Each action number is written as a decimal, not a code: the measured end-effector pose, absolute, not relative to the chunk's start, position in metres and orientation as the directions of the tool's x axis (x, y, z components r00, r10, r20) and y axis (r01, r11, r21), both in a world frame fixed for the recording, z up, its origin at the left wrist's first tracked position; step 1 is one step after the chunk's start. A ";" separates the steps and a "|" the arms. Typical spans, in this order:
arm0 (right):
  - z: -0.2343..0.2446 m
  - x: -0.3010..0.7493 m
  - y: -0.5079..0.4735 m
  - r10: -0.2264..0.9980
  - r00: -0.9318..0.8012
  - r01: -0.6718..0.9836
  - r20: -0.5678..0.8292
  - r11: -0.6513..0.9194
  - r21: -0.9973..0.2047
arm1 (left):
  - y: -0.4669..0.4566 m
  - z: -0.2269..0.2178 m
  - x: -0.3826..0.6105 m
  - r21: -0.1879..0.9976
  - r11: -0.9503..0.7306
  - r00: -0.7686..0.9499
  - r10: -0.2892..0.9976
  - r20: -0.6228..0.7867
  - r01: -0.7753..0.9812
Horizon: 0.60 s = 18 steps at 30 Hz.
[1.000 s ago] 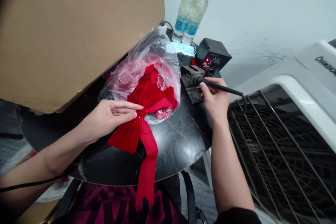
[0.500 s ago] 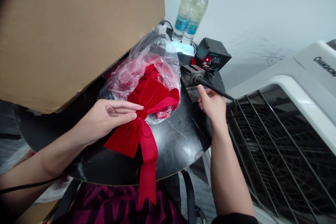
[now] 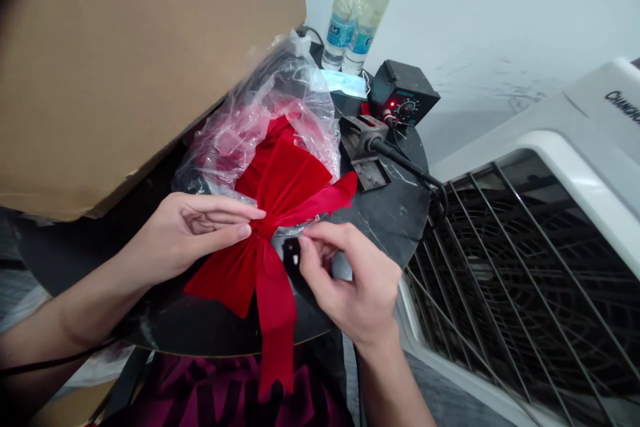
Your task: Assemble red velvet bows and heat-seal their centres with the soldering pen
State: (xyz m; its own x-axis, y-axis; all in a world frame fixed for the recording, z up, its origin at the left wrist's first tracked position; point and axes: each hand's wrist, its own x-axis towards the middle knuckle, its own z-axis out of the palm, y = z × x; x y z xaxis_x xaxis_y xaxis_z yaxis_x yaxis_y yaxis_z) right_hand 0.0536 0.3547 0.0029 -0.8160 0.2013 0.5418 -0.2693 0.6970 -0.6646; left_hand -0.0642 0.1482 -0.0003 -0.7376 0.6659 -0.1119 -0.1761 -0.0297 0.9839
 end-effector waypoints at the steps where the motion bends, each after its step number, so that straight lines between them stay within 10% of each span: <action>1: 0.004 0.053 0.357 0.122 -0.788 -0.312 0.603 0.766 -0.562 | 0.148 0.000 -0.064 0.983 -0.026 -0.734 0.669 -0.117 -0.181; 7: 0.015 0.041 0.377 -0.279 -0.812 -0.465 0.513 0.840 -0.279 | 0.147 0.000 -0.064 0.979 -0.009 -0.704 0.696 -0.141 -0.205; 18: 0.017 0.038 0.380 -0.396 -0.843 -0.495 0.365 0.837 -0.234 | 0.144 -0.004 -0.066 0.877 -0.077 -0.566 0.790 -0.237 -0.475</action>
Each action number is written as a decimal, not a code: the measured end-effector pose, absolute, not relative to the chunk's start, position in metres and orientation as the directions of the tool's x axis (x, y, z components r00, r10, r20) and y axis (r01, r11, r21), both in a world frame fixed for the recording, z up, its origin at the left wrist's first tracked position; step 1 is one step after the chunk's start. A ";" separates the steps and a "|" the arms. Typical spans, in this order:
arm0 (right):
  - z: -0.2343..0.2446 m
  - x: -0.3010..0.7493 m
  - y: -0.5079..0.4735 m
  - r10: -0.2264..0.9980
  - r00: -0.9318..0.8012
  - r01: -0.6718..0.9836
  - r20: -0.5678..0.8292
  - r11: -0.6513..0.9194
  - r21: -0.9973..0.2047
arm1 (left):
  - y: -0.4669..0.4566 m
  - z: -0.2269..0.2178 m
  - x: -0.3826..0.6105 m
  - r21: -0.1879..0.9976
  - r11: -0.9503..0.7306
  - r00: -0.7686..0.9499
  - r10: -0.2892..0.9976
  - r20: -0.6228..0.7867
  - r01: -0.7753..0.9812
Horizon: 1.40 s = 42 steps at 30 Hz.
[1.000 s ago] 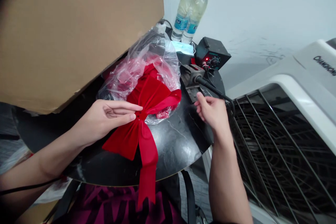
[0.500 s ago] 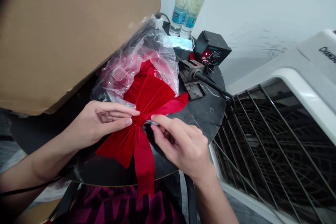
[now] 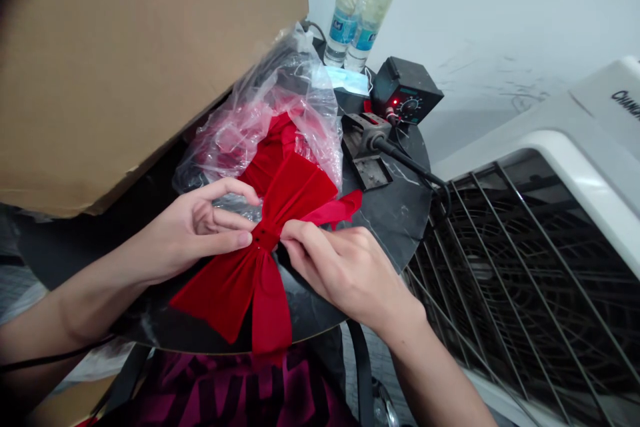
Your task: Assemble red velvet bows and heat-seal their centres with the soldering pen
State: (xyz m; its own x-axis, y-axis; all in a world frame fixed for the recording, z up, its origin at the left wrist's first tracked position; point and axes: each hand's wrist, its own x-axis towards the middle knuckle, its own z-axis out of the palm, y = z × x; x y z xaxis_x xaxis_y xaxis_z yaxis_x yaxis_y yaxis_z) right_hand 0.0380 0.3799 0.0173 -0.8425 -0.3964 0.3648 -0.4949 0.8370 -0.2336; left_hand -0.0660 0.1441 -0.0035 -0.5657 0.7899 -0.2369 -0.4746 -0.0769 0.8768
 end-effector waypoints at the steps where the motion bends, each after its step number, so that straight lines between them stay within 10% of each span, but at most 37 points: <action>1: 0.018 0.038 0.380 -0.408 -0.843 -0.501 0.350 0.832 -0.238 | 0.144 -0.003 -0.066 0.868 -0.075 -0.557 0.793 -0.246 -0.491; 24: 0.016 0.024 0.389 -0.537 -0.720 -0.683 0.439 0.660 -0.313 | 0.151 -0.004 -0.057 0.763 -0.176 -0.557 0.784 -0.274 -0.622; 30: 0.019 0.036 0.371 -0.197 -0.831 -0.498 0.520 0.682 -0.536 | 0.149 -0.001 -0.061 0.892 -0.172 -0.711 0.673 -0.205 -0.419; 42: 0.022 0.042 0.343 -0.078 -0.890 -0.345 0.450 0.761 -0.549 | 0.152 -0.006 -0.059 0.869 -0.243 -0.768 0.605 -0.211 -0.430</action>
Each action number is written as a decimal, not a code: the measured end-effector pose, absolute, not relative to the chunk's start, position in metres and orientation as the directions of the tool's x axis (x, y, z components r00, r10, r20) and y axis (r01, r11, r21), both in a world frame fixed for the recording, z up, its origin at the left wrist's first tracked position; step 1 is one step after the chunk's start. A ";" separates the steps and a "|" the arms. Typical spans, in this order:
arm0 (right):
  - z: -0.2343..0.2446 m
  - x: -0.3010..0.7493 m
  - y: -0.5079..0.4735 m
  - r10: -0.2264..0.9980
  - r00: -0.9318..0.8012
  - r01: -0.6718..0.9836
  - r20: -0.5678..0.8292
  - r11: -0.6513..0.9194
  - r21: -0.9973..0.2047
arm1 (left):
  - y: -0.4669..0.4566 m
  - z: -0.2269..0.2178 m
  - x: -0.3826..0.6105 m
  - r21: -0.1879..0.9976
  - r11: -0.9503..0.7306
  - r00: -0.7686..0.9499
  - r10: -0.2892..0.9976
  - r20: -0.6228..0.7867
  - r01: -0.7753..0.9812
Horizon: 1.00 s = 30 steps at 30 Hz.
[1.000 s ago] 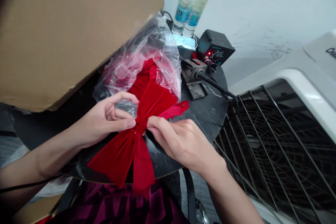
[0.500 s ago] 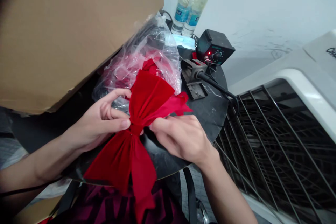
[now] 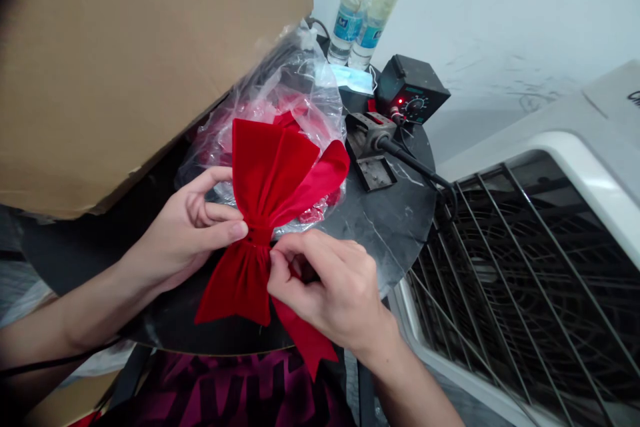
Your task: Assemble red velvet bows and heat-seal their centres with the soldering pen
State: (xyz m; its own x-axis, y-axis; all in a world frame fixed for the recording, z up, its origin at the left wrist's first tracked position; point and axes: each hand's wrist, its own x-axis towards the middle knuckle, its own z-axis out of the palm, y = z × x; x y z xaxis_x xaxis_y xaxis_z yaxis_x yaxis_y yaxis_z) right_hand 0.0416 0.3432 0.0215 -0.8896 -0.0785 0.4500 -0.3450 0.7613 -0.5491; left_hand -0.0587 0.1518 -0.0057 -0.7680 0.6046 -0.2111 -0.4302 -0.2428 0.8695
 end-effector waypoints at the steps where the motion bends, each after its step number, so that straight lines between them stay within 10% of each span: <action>1: 0.020 0.042 0.342 -0.055 -0.895 -0.336 0.442 0.735 -0.589 | 0.152 -0.006 -0.059 0.853 -0.262 -0.761 0.611 -0.216 -0.452; 16: 0.000 0.025 0.338 0.206 -0.978 -0.015 0.044 0.141 -0.990 | 0.146 0.002 -0.065 0.877 -0.177 -0.699 0.680 -0.219 -0.447; 30: 0.010 0.044 0.307 -0.055 -0.997 0.063 -0.062 -0.012 -0.998 | 0.074 0.018 -0.021 0.905 -0.107 -0.745 0.611 -0.268 -0.413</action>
